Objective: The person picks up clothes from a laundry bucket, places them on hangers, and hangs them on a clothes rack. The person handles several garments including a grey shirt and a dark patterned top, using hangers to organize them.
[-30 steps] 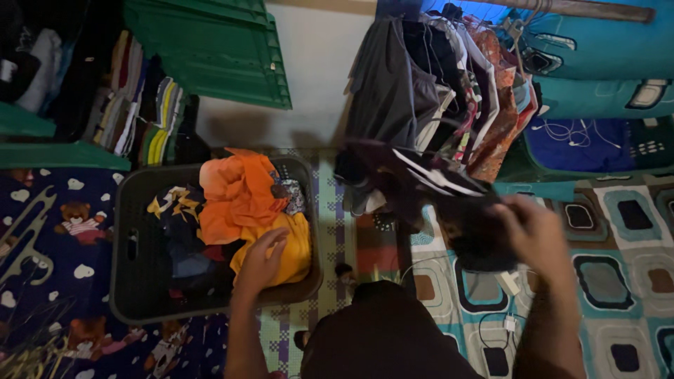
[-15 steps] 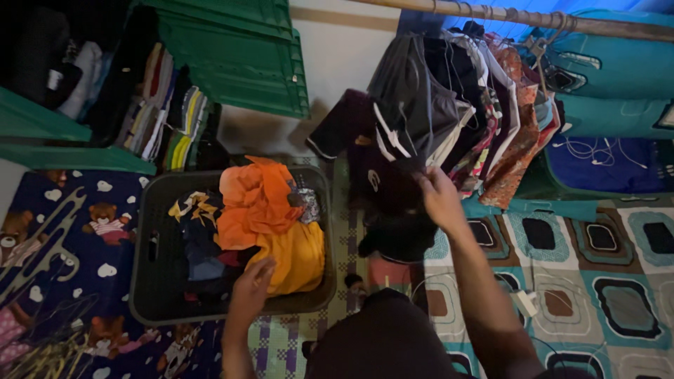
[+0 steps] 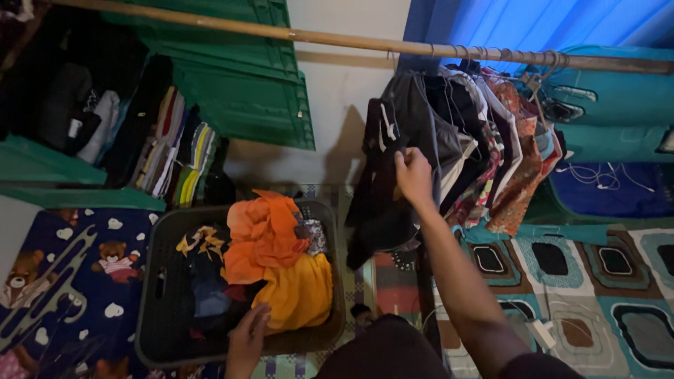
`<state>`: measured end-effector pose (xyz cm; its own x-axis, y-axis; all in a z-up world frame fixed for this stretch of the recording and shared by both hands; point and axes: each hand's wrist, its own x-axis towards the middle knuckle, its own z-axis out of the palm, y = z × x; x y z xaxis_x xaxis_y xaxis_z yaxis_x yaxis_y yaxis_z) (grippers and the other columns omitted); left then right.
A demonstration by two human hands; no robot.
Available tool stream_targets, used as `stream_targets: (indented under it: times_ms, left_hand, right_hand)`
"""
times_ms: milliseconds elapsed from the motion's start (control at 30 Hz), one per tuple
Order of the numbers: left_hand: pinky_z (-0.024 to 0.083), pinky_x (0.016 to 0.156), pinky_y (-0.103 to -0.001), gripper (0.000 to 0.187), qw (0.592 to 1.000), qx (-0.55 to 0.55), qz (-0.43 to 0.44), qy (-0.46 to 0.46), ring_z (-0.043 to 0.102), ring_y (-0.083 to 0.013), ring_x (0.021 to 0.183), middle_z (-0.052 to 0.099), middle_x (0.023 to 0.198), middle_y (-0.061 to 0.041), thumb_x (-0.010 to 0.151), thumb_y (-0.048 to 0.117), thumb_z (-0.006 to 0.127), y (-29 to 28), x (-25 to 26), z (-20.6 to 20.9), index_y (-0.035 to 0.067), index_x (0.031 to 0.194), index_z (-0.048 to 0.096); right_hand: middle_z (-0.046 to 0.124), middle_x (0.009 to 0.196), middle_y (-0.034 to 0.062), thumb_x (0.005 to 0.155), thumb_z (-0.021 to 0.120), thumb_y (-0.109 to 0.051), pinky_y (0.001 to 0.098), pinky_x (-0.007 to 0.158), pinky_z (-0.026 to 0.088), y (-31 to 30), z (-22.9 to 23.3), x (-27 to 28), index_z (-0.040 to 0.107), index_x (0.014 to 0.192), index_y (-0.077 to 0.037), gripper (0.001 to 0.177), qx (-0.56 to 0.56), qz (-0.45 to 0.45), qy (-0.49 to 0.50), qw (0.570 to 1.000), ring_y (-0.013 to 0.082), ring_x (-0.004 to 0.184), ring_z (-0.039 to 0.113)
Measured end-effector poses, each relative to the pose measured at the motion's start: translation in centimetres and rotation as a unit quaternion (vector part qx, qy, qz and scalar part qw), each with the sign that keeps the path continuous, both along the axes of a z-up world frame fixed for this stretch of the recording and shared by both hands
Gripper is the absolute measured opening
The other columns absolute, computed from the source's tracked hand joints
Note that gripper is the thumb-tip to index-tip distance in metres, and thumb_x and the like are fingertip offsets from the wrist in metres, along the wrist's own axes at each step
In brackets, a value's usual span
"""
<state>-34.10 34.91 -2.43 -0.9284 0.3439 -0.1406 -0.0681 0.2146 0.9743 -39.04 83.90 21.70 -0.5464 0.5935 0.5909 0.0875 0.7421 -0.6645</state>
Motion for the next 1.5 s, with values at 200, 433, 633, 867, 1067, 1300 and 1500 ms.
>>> stream_targets:
  times_ms: [200, 433, 633, 867, 1067, 1300, 1500]
  left_hand:
    - [0.054, 0.095, -0.029, 0.035, 0.999, 0.016, 0.014, 0.036, 0.073, -0.0171, 0.112, 0.077, 0.12, -0.013, 0.098, 0.016, 0.062, 1.1, -1.0, -2.3, 0.001, 0.13, 0.065]
    - [0.055, 0.093, -0.032, 0.035, 0.997, 0.029, 0.022, 0.07, 0.074, -0.0182, 0.109, 0.078, 0.117, -0.012, 0.096, 0.014, 0.064, 3.4, -2.6, -2.2, 0.001, 0.129, 0.066]
    - [0.056, 0.095, -0.032, 0.033, 0.996, -0.03, 0.019, 0.081, 0.075, -0.0192, 0.108, 0.078, 0.115, -0.011, 0.096, 0.015, 0.064, 5.3, -2.6, -0.3, 0.002, 0.127, 0.067]
    - [0.057, 0.095, -0.032, 0.035, 0.993, -0.038, 0.023, 0.108, 0.076, -0.0208, 0.11, 0.079, 0.117, -0.012, 0.096, 0.02, 0.062, 6.1, -1.7, 1.6, 0.003, 0.127, 0.067]
    - [0.057, 0.092, -0.031, 0.035, 0.994, -0.063, 0.037, 0.078, 0.076, -0.0211, 0.11, 0.078, 0.116, -0.012, 0.097, 0.021, 0.062, 6.2, -0.2, 2.9, 0.003, 0.127, 0.068]
    - [0.056, 0.092, -0.031, 0.035, 0.993, -0.029, 0.045, 0.107, 0.076, -0.0211, 0.107, 0.079, 0.117, -0.012, 0.097, 0.02, 0.062, 7.1, 1.4, 4.6, 0.002, 0.126, 0.067]
    - [0.056, 0.09, -0.032, 0.032, 0.992, -0.012, 0.061, 0.107, 0.074, -0.023, 0.109, 0.076, 0.118, -0.014, 0.097, 0.018, 0.063, 7.9, 3.6, 5.4, 0.003, 0.126, 0.067]
  right_hand:
    - [0.067, 0.08, 0.0215, 0.103, 0.062, -0.021, 0.044, 0.071, 0.052, 2.7, -0.2, -2.9, 0.063, 0.098, 0.003, 0.024, -0.036, -0.022, 0.035, 0.999, 0.0365, 0.075, 0.067]
    - [0.068, 0.085, 0.022, 0.102, 0.06, -0.018, 0.0453, 0.075, 0.052, 7.4, -1.1, -5.3, 0.065, 0.098, 0.001, 0.02, -0.002, -0.021, 0.058, 0.998, 0.0381, 0.081, 0.069]
    - [0.069, 0.087, 0.0238, 0.101, 0.062, -0.019, 0.0462, 0.075, 0.051, 9.6, -3.6, -7.0, 0.064, 0.099, 0.003, 0.021, -0.007, -0.033, 0.029, 0.999, 0.0405, 0.083, 0.068]
    - [0.069, 0.087, 0.0223, 0.103, 0.059, -0.016, 0.0444, 0.075, 0.051, 9.9, -5.5, -7.6, 0.063, 0.1, 0.002, 0.019, -0.032, -0.009, 0.054, 0.998, 0.038, 0.082, 0.069]
    - [0.07, 0.087, 0.0208, 0.104, 0.054, -0.018, 0.043, 0.076, 0.053, 10.6, -6.1, -8.2, 0.063, 0.102, 0.001, 0.021, -0.082, 0.018, 0.059, 0.995, 0.0363, 0.081, 0.071]
    - [0.068, 0.11, 0.0291, 0.105, 0.058, -0.022, 0.0472, 0.091, 0.05, 12.0, -8.0, -8.3, 0.061, 0.121, 0.005, 0.032, 0.0, 0.02, -0.008, 1.0, 0.046, 0.106, 0.065]
    - [0.047, 0.144, 0.0341, 0.092, 0.079, -0.023, 0.0491, 0.114, 0.035, 8.8, -6.8, -3.7, 0.04, 0.147, 0.011, 0.075, 0.052, 0.024, -0.074, 0.996, 0.0481, 0.136, 0.044]
